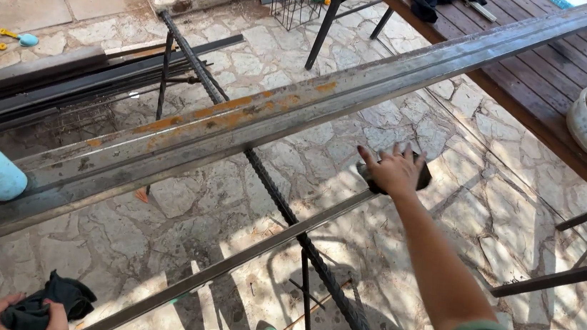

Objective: Wiping down a long metal beam with a cloth to remove dust or debris.

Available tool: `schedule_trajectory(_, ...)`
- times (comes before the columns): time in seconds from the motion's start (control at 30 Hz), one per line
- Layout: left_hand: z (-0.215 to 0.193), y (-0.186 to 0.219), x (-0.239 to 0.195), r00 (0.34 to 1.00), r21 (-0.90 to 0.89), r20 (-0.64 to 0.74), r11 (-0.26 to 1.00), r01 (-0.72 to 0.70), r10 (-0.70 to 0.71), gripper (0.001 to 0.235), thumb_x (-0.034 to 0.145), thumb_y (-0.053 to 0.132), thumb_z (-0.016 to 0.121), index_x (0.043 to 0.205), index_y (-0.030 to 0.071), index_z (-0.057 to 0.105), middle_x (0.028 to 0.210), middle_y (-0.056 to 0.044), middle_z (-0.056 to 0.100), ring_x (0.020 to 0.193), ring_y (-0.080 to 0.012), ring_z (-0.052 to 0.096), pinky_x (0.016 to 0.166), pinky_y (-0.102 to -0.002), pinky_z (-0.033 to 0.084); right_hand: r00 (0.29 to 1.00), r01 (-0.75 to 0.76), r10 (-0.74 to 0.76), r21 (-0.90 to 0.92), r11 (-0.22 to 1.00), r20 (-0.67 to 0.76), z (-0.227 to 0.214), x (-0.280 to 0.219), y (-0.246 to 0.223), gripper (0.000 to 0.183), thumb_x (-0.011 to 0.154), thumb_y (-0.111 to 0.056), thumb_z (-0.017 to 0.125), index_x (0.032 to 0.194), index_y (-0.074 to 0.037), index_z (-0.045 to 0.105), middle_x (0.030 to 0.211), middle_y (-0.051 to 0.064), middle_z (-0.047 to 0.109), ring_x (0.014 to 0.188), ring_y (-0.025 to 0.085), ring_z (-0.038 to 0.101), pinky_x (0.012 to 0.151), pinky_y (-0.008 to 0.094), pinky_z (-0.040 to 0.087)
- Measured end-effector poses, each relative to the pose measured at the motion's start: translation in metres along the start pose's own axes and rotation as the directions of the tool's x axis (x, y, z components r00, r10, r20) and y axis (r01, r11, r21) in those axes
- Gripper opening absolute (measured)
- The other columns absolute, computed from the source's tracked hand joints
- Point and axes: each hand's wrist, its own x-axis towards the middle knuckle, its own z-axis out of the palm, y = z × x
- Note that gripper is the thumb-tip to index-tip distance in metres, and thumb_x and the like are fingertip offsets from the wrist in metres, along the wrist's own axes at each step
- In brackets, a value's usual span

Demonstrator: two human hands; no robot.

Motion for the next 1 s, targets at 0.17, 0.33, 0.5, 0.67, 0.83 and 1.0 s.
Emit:
schedule_trajectory(0.17, -0.058, 0.043, 0.006, 0.997, 0.037, 0.019, 0.996, -0.081, 0.081, 0.04, 0.095, 0.02, 0.086, 0.129, 0.001, 0.076, 0.116, -0.017, 0.067, 0.106, -0.035, 0.065, 0.098, -0.047, 0.058, 0.951, 0.31, -0.31, 0.0, 0.951, -0.007, 0.007, -0.088, -0.078, 0.097, 0.078, -0.083, -0.003, 0.144, -0.026, 0.04, 0.165, 0.01, 0.009, 0.154, 0.027, 0.0, 0.12, 0.055, -0.015)
schedule_trajectory(0.33, -0.069, 0.052, 0.006, 0.996, 0.019, -0.004, 0.996, -0.09, 0.09, 0.04, 0.094, 0.016, 0.084, 0.129, 0.0, 0.074, 0.116, -0.018, 0.066, 0.106, -0.0357, 0.064, 0.099, -0.048, 0.058, 0.958, 0.247, -0.228, 0.097, 0.964, -0.174, 0.013, -0.049, -0.007, 0.076, 0.095, -0.07, 0.011, 0.149, -0.021, 0.035, 0.166, 0.012, 0.0, 0.153, 0.03, -0.01, 0.122, 0.049, -0.012)
schedule_trajectory(0.5, -0.096, 0.074, 0.014, 0.995, 0.062, 0.044, 0.994, -0.088, 0.085, 0.043, 0.099, 0.025, 0.088, 0.134, 0.005, 0.074, 0.117, -0.015, 0.07, 0.088, -0.0341, 0.068, 0.068, -0.043, 0.062, 0.998, 0.046, -0.043, -0.07, 0.997, 0.036, -0.011, -0.038, -0.056, 0.107, 0.072, -0.089, -0.012, 0.154, -0.026, 0.018, 0.166, 0.016, -0.002, 0.155, 0.028, -0.007, 0.123, 0.05, -0.013)
schedule_trajectory(0.67, -0.102, 0.079, 0.015, 0.995, 0.042, 0.024, 0.994, -0.101, 0.1, 0.043, 0.097, 0.023, 0.086, 0.134, 0.005, 0.074, 0.119, -0.015, 0.07, 0.087, -0.0336, 0.069, 0.066, -0.042, 0.06, 0.96, 0.272, -0.268, 0.05, 0.961, -0.073, 0.02, -0.094, -0.066, 0.092, 0.085, -0.079, 0.001, 0.153, -0.019, 0.018, 0.166, 0.013, -0.005, 0.153, 0.025, -0.013, 0.12, 0.047, -0.017)
schedule_trajectory(0.83, -0.118, 0.091, 0.016, 0.995, -0.017, 0.034, 0.995, -0.097, 0.098, 0.043, 0.095, 0.019, 0.086, 0.133, 0.002, 0.073, 0.12, -0.017, 0.069, 0.087, -0.0345, 0.069, 0.064, -0.041, 0.06, 0.988, 0.025, -0.012, 0.084, 0.996, -0.154, 0.022, -0.023, -0.001, 0.099, 0.088, -0.082, -0.002, 0.154, -0.012, 0.022, 0.166, 0.019, -0.005, 0.154, 0.033, -0.008, 0.124, 0.049, -0.009)
schedule_trajectory(1.0, -0.131, 0.101, 0.018, 0.993, 0.135, 0.081, 0.987, -0.092, 0.082, 0.042, 0.095, 0.034, 0.082, 0.132, 0.017, 0.075, 0.117, -0.004, 0.073, 0.079, -0.0239, 0.072, 0.059, -0.035, 0.058, 0.992, 0.123, -0.123, 0.016, 0.992, 0.004, 0.003, -0.095, -0.101, 0.102, 0.081, -0.081, -0.008, 0.154, -0.014, 0.014, 0.166, 0.015, -0.005, 0.153, 0.031, -0.01, 0.124, 0.048, -0.009)
